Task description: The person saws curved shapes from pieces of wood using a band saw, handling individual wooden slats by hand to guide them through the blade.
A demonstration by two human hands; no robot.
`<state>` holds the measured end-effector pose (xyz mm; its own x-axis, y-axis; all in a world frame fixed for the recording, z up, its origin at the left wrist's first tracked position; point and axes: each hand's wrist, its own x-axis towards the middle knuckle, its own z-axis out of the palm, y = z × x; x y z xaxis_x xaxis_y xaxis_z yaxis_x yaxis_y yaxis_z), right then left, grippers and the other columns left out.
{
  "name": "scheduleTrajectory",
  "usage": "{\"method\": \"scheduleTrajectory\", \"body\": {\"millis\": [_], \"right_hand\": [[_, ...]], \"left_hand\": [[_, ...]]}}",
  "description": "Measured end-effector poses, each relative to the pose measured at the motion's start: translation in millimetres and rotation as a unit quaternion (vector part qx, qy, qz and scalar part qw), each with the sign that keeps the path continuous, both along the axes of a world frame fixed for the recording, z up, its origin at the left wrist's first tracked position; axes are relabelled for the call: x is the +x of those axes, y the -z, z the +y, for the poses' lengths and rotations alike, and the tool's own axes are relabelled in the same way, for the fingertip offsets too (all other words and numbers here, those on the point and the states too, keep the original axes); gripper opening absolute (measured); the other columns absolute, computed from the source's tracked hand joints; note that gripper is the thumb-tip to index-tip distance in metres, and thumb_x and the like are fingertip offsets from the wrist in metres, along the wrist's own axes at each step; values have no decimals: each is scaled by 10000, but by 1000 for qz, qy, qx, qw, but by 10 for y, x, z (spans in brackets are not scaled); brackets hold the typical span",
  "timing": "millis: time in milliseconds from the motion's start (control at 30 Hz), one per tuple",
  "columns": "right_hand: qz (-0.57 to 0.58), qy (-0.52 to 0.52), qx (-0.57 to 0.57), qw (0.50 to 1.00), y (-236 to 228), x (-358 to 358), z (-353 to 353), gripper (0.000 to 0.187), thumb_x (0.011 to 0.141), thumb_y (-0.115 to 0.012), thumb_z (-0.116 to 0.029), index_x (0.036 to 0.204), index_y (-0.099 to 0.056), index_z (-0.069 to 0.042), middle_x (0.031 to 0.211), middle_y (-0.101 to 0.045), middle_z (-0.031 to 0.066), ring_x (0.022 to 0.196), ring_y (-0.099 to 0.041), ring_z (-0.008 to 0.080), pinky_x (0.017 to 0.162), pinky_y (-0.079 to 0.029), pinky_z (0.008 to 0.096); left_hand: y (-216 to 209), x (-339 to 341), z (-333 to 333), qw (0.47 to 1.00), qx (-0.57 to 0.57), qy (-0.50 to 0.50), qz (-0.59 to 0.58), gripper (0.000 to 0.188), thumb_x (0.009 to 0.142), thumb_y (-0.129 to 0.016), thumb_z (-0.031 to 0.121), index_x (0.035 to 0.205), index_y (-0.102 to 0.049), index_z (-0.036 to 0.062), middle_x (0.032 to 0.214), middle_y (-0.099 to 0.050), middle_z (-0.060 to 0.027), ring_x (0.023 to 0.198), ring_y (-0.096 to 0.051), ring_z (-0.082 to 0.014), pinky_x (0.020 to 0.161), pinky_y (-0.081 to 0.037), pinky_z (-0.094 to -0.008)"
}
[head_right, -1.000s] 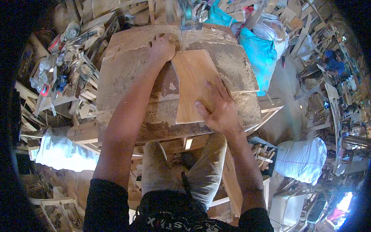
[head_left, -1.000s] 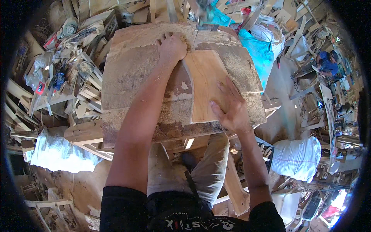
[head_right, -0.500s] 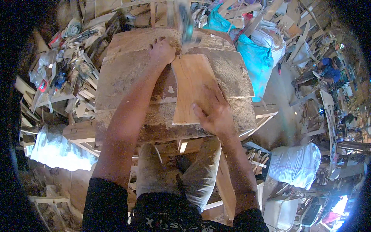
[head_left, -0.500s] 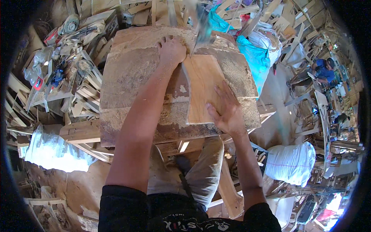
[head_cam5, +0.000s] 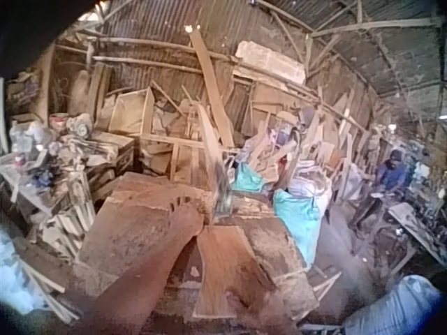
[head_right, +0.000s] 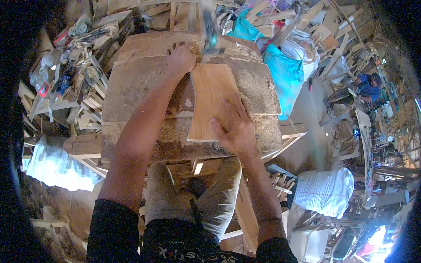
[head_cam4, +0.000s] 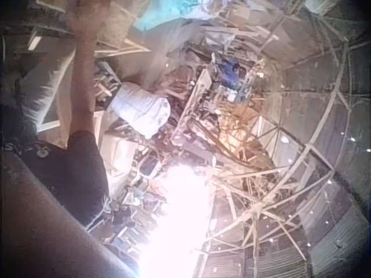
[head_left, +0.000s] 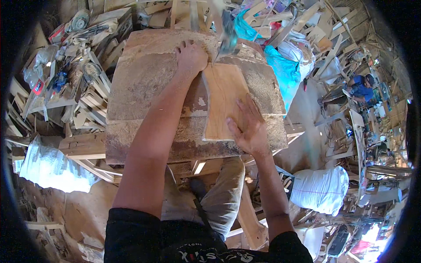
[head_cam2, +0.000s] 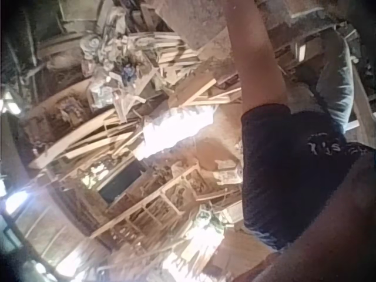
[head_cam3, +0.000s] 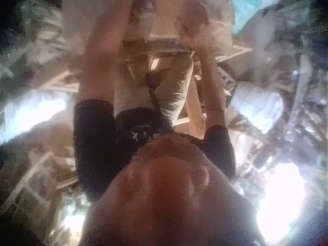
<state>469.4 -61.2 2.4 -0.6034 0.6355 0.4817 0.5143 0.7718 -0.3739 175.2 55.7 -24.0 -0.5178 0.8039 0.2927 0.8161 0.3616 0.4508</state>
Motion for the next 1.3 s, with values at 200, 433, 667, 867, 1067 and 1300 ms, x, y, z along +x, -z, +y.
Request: {"method": "scheduleTrajectory", "body": {"millis": [200, 433, 667, 867, 1067, 1300], "right_hand": [[9, -3, 13, 1000, 33, -14, 27, 565, 872, -787, -256, 1329, -621, 31, 1459, -503, 365, 1337, -533, 512, 1096, -480, 518], [14, -5, 17, 1000, 43, -35, 50, 555, 859, -797, -264, 1289, -639, 49, 1457, -511, 356, 1310, -555, 518, 1066, -508, 516], [6, 5, 3, 1000, 9, -40, 18, 573, 867, -795, -256, 1327, -627, 42, 1463, -504, 359, 1329, -541, 511, 1083, -491, 515], [-7, 11, -19, 1000, -48, -77, -9, 580, 888, -789, -245, 1366, -611, 29, 1479, -492, 364, 1381, -502, 497, 1128, -451, 511], [-6, 9, -4, 1000, -19, -48, 34, 585, 889, -786, -253, 1379, -607, 12, 1479, -497, 355, 1375, -509, 490, 1131, -453, 505], [-8, 12, -5, 1000, -39, -73, 32, 571, 894, -775, -254, 1365, -613, 26, 1475, -500, 354, 1366, -520, 486, 1124, -459, 493]], "left_hand": [[-31, 20, -32, 999, 36, 5, 0, 491, 909, -574, 262, 1364, -624, 85, 1515, -488, -247, 1446, -392, -463, 1200, -261, -644], [12, -17, 28, 1000, 18, -4, 21, 502, 898, -585, 272, 1358, -627, 73, 1494, -505, -263, 1440, -401, -465, 1199, -264, -644], [34, -8, 64, 999, 29, -6, 12, 535, 899, -597, 290, 1348, -623, 0, 1506, -494, -257, 1441, -400, -456, 1194, -265, -637], [62, -40, 53, 999, 30, -7, 24, 520, 915, -586, 273, 1340, -622, -23, 1492, -503, -245, 1445, -392, -433, 1196, -258, -625], [-3, -2, 67, 999, 30, -7, 11, 507, 910, -576, 255, 1323, -631, -34, 1473, -519, -239, 1426, -413, -423, 1194, -265, -618], [20, -28, 79, 999, 34, -4, 30, 467, 896, -572, 239, 1281, -654, -11, 1410, -569, -225, 1374, -463, -416, 1143, -312, -623]]}}
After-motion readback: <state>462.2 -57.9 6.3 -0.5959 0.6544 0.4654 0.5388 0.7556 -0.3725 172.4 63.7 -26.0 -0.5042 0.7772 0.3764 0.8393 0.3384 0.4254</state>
